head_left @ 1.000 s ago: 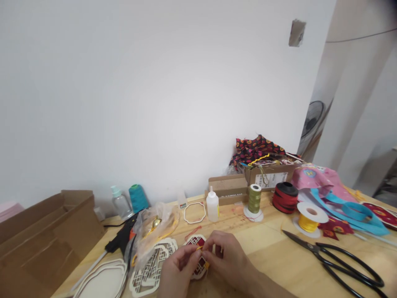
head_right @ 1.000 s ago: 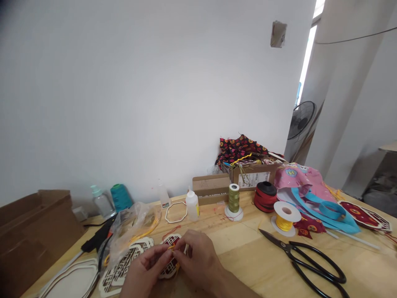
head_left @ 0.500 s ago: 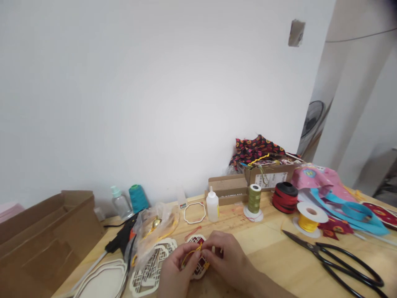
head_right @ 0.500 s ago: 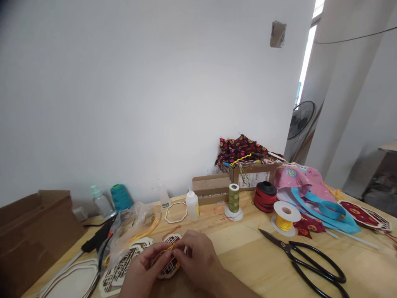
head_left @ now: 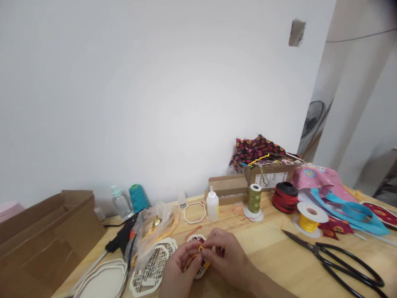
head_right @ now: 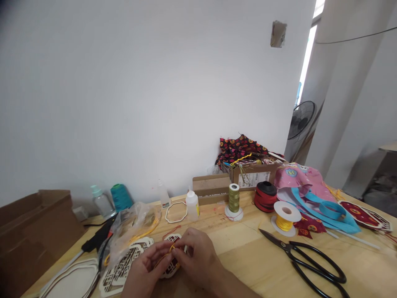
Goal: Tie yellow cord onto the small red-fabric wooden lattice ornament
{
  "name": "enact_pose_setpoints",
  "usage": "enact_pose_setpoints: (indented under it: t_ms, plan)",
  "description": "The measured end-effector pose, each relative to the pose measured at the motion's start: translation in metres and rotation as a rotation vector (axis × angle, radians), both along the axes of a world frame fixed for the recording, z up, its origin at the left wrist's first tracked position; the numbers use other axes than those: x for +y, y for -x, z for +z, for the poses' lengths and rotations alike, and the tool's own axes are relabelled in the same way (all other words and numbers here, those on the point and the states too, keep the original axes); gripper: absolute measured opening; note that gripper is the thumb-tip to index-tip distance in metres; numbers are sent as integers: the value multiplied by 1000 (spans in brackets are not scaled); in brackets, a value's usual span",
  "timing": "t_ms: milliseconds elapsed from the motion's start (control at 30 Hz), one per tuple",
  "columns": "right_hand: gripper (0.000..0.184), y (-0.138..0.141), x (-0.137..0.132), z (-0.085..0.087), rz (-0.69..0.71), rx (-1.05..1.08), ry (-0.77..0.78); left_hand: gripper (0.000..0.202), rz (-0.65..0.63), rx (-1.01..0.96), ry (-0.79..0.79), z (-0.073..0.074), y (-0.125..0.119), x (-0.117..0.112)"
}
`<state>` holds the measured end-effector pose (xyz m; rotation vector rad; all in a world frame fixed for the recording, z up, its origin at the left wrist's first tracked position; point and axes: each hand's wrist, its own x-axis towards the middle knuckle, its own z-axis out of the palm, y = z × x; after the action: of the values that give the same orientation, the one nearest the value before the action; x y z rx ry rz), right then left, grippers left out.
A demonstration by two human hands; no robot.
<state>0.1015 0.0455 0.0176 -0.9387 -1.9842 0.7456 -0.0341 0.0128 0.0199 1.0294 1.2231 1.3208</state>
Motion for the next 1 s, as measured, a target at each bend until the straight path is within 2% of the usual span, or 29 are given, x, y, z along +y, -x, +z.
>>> enact_pose_setpoints:
  t_ms: [267,467,600,733,833,900,1000]
  plan:
    - [12,2,0,1,2,173,96,21,35,-36,-6,-2,-4,0]
    - [4,1,2,3,102,433,318,21,27,-19,-20,0,-4,0]
    - [9,-3,7,1,197,665,430,21,60,-3,-39,-1,-3,0]
    - [10,-6,10,3,267,843,597,23,23,33,-9,1,-2,0]
    - [13,-4,8,5,349,905,709,23,28,31,-7,2,-2,0]
    - [16,-3,7,6,402,904,732,20,18,34,-8,2,-2,0]
    - [18,-2,7,5,411,895,739,15,-27,54,15,2,-2,-1]
